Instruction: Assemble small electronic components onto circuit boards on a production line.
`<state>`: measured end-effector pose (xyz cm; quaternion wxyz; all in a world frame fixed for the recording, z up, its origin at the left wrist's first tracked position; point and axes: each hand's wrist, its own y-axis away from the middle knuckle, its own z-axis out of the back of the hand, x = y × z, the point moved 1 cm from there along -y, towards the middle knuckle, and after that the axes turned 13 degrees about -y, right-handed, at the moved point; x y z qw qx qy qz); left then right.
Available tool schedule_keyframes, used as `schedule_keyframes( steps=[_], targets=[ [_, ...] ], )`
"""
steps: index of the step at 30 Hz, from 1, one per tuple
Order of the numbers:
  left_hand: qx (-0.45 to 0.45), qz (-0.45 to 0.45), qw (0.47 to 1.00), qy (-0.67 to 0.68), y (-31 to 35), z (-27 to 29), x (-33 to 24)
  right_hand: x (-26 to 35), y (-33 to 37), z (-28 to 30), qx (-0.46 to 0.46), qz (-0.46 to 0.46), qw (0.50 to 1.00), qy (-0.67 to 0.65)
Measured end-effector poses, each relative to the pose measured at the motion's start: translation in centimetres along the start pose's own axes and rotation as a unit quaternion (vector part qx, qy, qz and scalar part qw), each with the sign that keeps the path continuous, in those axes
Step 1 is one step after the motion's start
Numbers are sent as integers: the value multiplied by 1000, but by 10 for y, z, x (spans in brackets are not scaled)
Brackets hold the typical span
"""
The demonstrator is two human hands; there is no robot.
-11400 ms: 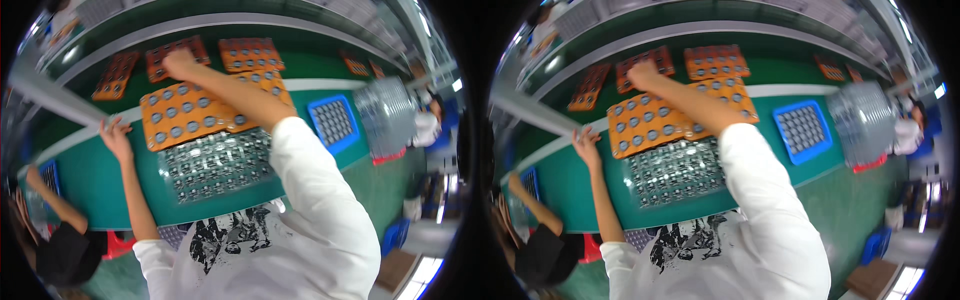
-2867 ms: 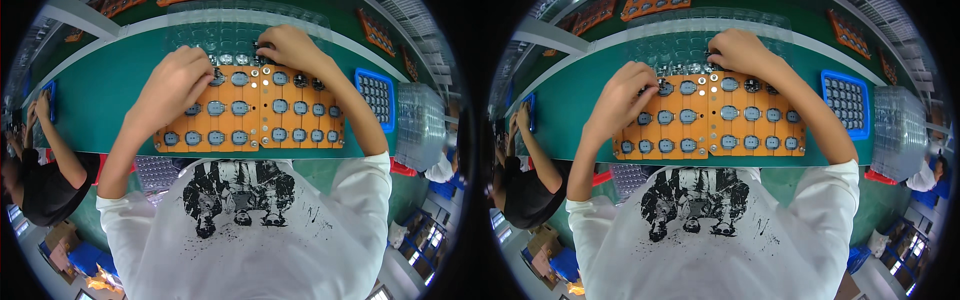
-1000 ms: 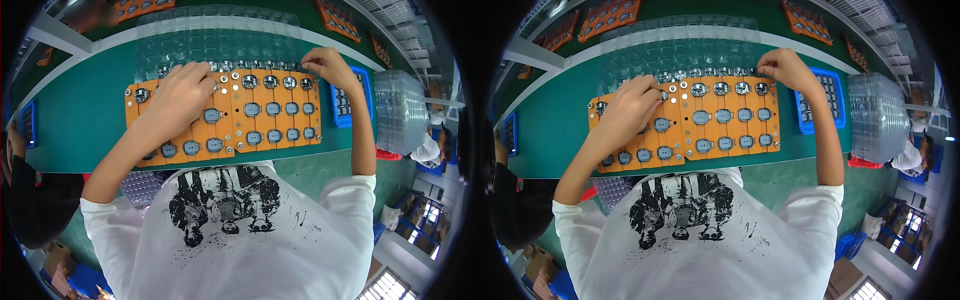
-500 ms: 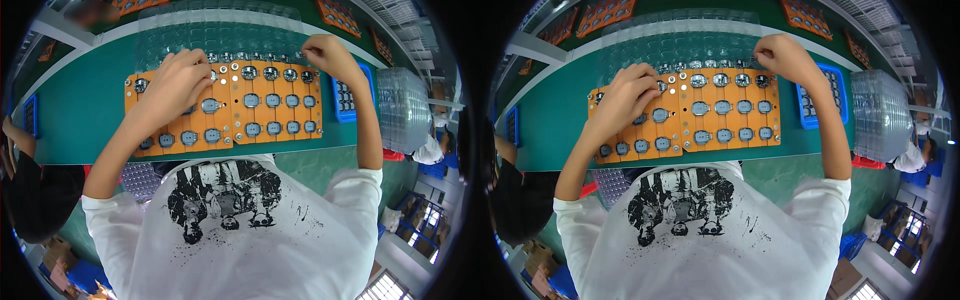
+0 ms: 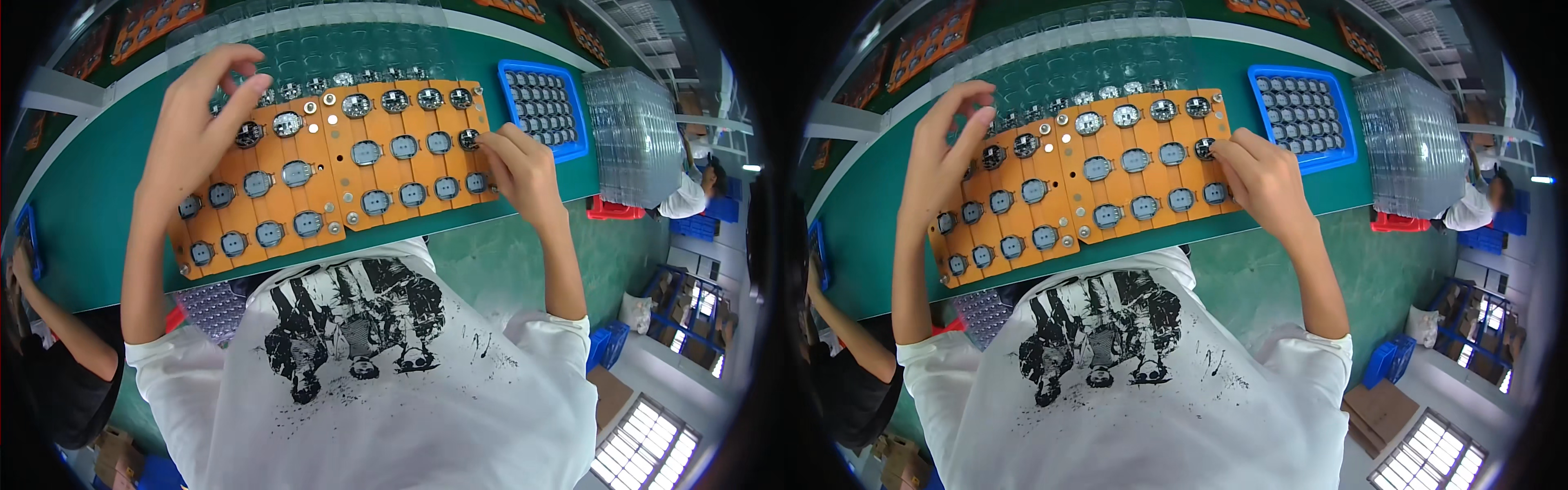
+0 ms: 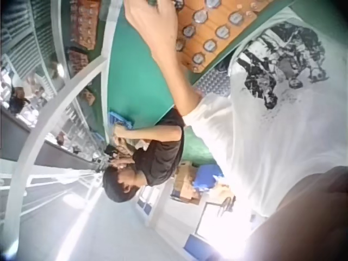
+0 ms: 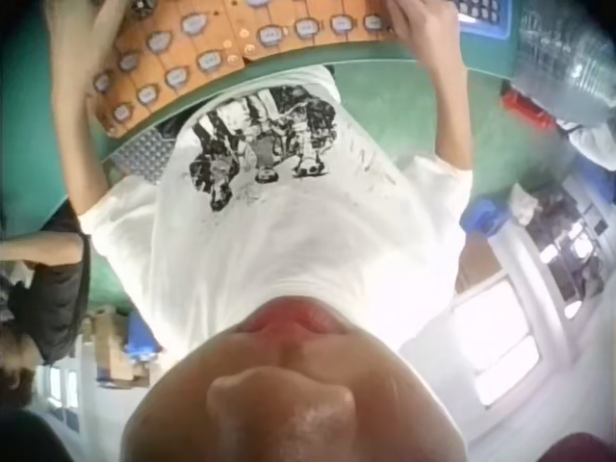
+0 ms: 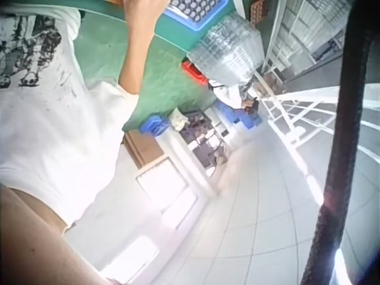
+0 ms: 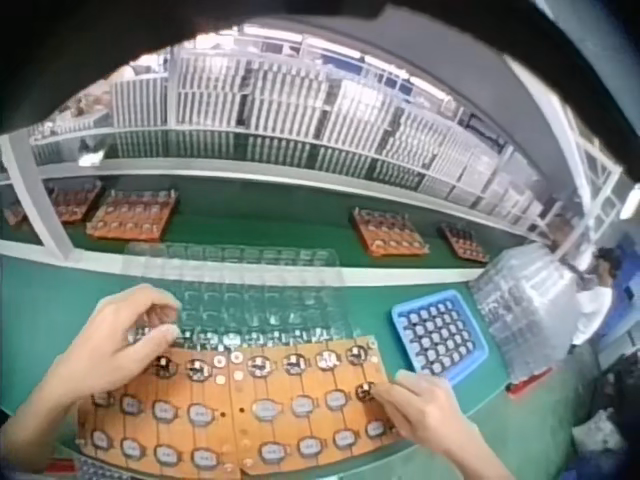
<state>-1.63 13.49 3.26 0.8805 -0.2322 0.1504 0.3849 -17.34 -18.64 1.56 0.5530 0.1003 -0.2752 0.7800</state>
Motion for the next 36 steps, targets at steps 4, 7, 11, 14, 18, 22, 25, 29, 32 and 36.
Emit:
schedule_keyframes(
  steps=[4, 7, 11, 14, 18, 22, 25, 29, 32, 36],
  targets=[
    [-19, 43, 999, -26, 11, 9, 17, -2, 3, -3, 16, 10, 1000, 11],
    [-15, 58, 997, -38, 17, 18, 30, 4, -4, 2, 55, 0, 998, 20],
    [45, 48, 995, -74, 21, 35, 59, 5, -13, 8, 115, -27, 993, 12],
    [108, 93, 987, -74, 33, 45, 74, 0, -14, 5, 119, -26, 993, -7],
    [100, 87, 989, -66, 40, 43, 97, 2, -8, 5, 81, -29, 996, -29],
    [151, 93, 984, -7, 30, 34, 91, 0, -10, 13, 114, -54, 991, -51],
    [222, 100, 970, -30, 9, 27, 84, 3, -24, 26, 134, -128, 975, -126],
    [256, -7, 955, -152, -6, 8, 73, -21, -57, 24, 61, -107, 971, -206],
    [331, 53, 928, -164, -16, 8, 78, -55, -94, 3, 125, -99, 975, -153],
    [128, -8, 989, -74, 4, 37, 54, -63, -122, -20, 253, -86, 960, -81]
  ],
)
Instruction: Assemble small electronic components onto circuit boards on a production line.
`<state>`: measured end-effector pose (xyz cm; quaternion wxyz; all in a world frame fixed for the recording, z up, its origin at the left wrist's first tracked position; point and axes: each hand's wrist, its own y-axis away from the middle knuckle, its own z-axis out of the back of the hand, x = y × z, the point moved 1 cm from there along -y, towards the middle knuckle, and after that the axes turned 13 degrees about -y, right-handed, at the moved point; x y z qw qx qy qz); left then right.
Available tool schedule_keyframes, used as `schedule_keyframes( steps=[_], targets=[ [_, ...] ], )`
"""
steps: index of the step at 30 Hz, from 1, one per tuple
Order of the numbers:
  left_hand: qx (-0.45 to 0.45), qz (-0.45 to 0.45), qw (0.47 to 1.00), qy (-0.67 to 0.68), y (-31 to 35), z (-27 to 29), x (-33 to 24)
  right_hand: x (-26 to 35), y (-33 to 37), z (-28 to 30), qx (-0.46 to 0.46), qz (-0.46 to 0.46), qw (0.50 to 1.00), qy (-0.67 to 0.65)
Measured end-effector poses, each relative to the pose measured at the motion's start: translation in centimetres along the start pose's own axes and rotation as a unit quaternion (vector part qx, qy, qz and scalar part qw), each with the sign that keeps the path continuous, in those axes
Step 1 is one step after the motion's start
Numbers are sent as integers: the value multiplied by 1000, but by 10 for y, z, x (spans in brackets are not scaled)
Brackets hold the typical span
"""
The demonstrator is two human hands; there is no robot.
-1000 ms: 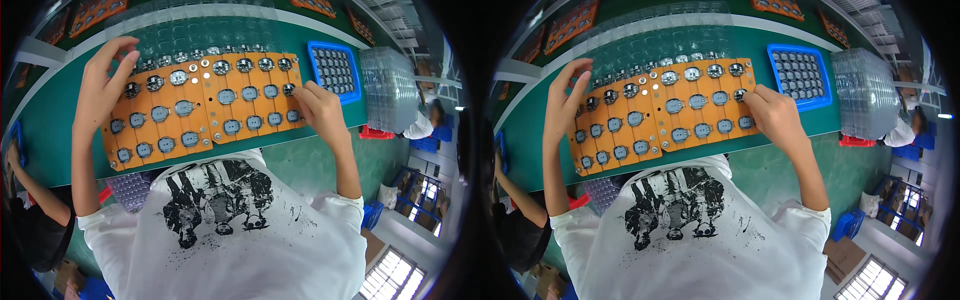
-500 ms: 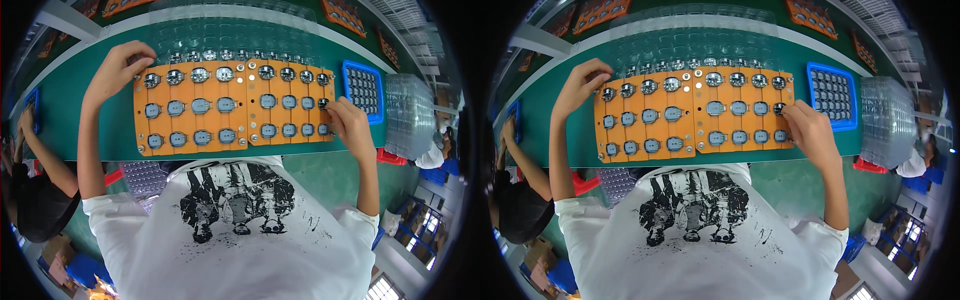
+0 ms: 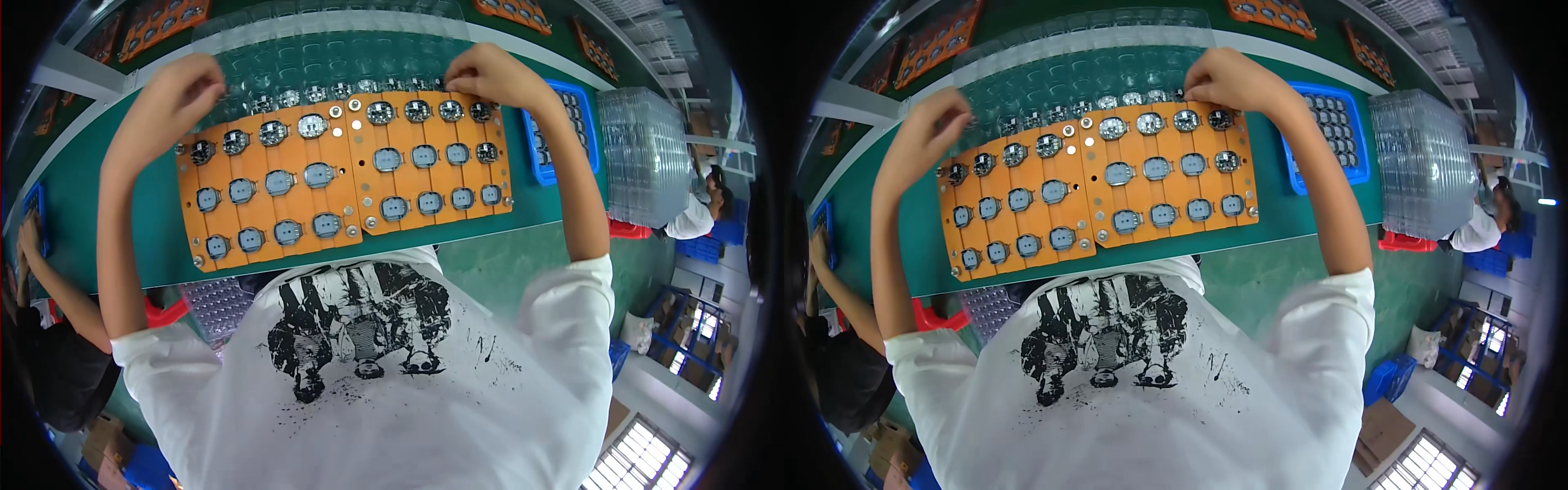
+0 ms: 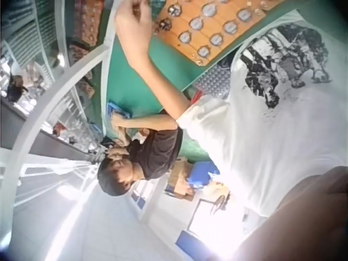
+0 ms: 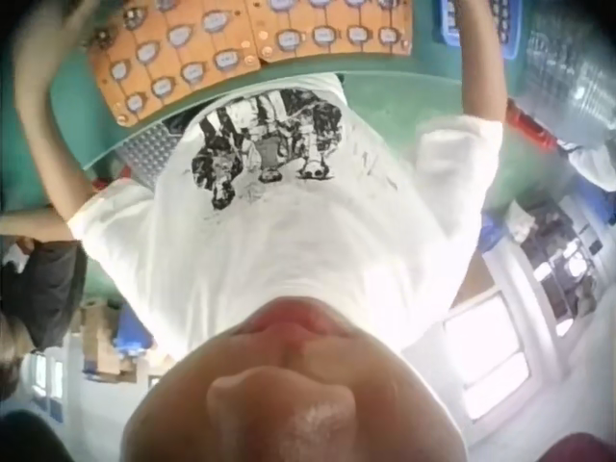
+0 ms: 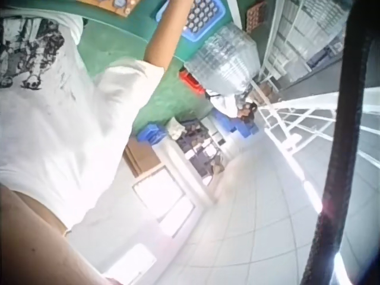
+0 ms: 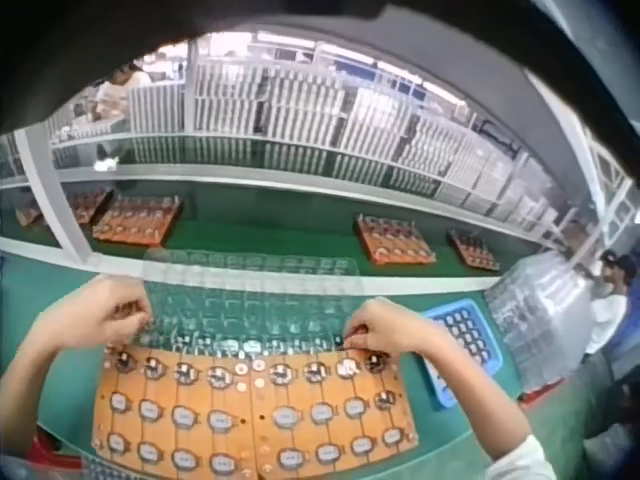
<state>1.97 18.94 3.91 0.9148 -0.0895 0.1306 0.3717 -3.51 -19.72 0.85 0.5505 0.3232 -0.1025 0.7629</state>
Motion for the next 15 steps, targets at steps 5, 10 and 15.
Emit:
schedule_keyframes(
  steps=[5, 10, 15],
  targets=[
    [-53, 47, 997, 31, 68, 16, -46, -4, -8, -5, 29, 3, 999, 18],
    [-97, 158, 982, 17, 123, 0, -47, 37, 32, 11, -136, 141, 980, 27],
    [-95, 119, 988, 25, 122, -18, -43, 91, 89, -31, -166, 109, 980, 24]
  ],
)
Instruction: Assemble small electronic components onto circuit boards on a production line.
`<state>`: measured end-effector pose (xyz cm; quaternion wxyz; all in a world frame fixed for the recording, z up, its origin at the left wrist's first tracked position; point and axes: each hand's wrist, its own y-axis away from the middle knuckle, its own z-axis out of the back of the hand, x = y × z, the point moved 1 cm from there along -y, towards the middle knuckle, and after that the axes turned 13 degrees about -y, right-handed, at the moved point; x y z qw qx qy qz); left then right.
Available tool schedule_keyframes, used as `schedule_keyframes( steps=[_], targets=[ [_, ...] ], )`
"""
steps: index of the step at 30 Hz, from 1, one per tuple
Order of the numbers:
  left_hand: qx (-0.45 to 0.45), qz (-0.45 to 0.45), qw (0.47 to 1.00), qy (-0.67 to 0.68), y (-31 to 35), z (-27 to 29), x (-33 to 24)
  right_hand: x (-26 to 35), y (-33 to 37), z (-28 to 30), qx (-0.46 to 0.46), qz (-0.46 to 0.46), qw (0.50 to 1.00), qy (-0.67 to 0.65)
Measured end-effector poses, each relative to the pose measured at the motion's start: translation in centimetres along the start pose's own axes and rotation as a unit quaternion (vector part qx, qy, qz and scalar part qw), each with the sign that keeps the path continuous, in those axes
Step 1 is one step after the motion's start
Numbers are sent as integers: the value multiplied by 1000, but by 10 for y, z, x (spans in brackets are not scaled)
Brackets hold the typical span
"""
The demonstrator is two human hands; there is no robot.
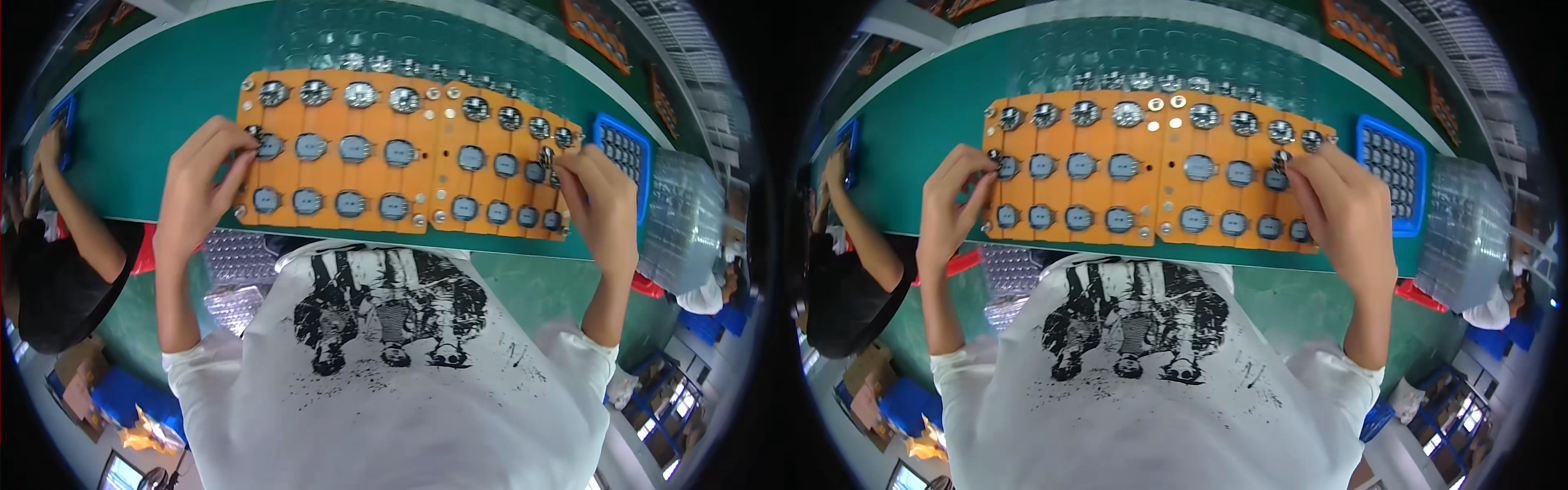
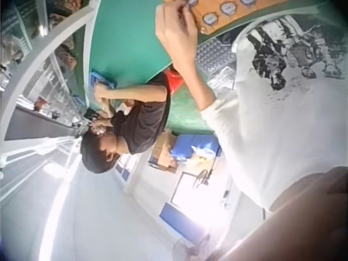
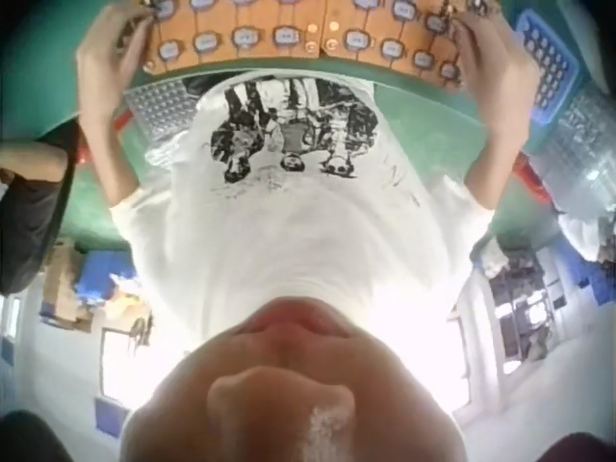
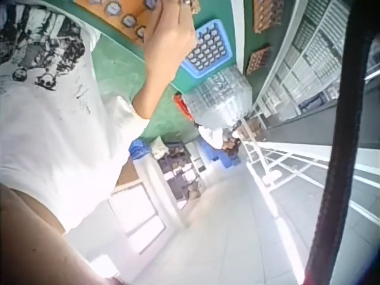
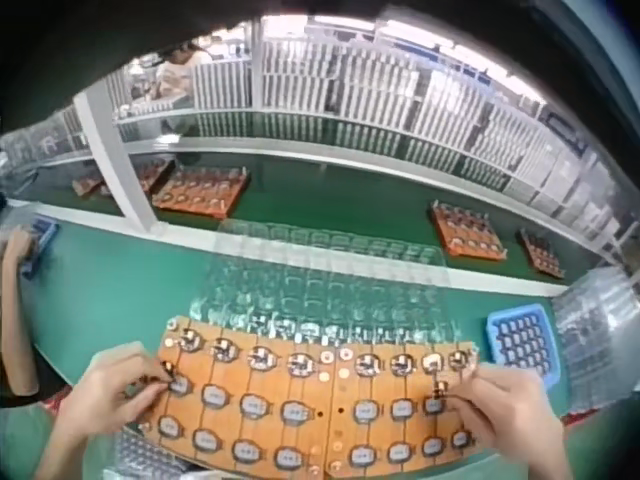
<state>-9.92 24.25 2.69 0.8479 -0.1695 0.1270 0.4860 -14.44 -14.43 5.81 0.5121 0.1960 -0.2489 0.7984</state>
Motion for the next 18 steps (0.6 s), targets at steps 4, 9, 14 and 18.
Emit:
schedule_keyframes(
  steps=[4, 9, 14, 18],
  targets=[
    [4, -23, 1000, 9, -3, 2, 1, -9, 17, -17, 24, 9, 997, 70],
    [29, -19, 999, 0, -5, 1, -9, -15, 15, -22, 11, 20, 996, 82],
    [10, -30, 999, -2, -11, -1, -12, -18, 22, -17, 6, 34, 994, 103],
    [22, -56, 998, -32, -14, 2, -10, -18, 21, -18, 12, 44, 994, 96]
  ],
)
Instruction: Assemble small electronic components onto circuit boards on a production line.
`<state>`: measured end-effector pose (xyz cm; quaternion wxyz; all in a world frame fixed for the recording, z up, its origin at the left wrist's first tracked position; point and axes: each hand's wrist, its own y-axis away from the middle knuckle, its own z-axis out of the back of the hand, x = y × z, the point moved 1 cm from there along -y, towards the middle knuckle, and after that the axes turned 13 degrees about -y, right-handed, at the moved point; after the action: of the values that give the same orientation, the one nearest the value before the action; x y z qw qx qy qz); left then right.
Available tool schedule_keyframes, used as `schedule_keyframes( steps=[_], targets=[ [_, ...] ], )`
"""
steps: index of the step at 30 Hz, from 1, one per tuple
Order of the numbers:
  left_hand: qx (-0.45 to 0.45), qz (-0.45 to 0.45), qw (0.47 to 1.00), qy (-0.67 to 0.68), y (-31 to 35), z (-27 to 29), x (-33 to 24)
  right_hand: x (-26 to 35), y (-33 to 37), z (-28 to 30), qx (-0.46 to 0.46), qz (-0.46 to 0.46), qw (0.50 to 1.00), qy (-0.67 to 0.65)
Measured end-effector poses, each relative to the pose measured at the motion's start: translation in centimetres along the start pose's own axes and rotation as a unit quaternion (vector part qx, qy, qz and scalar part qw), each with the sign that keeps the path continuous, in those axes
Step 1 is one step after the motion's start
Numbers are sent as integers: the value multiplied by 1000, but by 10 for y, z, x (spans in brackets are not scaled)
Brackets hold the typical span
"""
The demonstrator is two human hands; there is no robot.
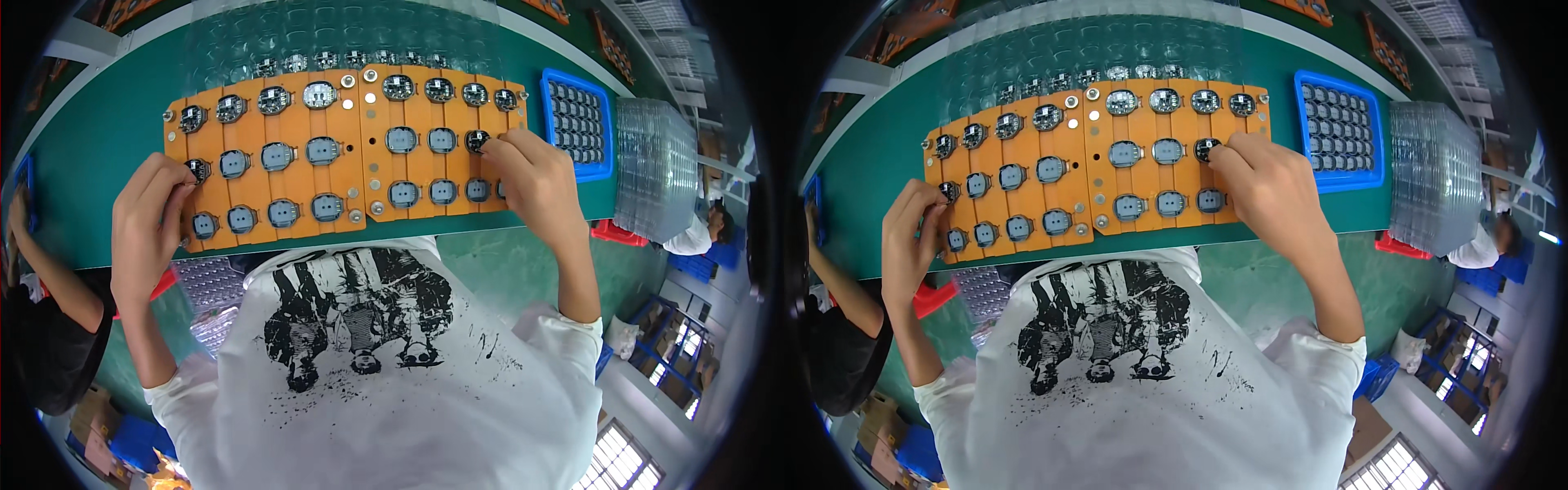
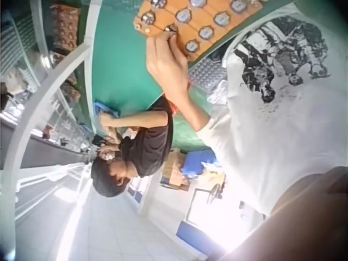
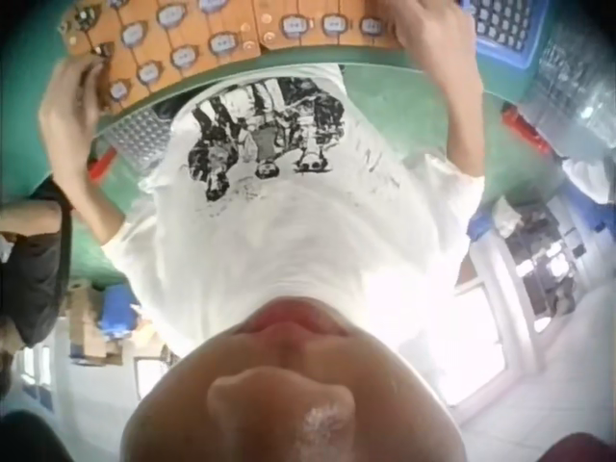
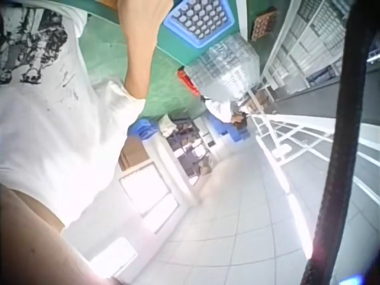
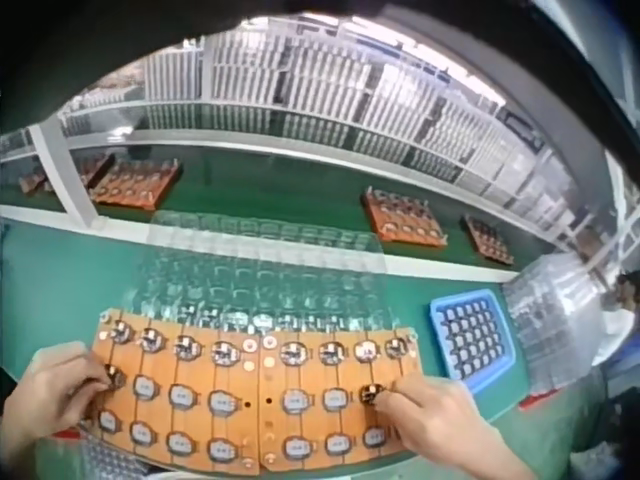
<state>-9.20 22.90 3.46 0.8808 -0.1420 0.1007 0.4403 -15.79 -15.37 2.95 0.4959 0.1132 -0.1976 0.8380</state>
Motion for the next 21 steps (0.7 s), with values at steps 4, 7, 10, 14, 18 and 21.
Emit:
schedule_keyframes(
  steps=[4, 7, 10, 14, 18, 21],
  targets=[
    [8, 18, 1000, -14, 5, 5, -1, 2, -7, -1, 16, -2, 1000, -14],
    [-12, -12, 999, -42, 6, 3, -5, 6, -8, 6, 12, 8, 999, -40],
    [-24, -12, 998, -52, 4, -1, -4, 1, -7, 2, -16, 16, 997, -74],
    [-19, 6, 999, -46, 8, -1, -3, -6, -2, -6, -36, 16, 995, -90],
    [-12, 38, 997, -59, 11, -3, -5, -6, -4, -8, -49, 27, 995, -77],
    [-19, 37, 997, -62, 10, -5, -4, -5, -1, -9, -46, 13, 996, -70]
  ],
)
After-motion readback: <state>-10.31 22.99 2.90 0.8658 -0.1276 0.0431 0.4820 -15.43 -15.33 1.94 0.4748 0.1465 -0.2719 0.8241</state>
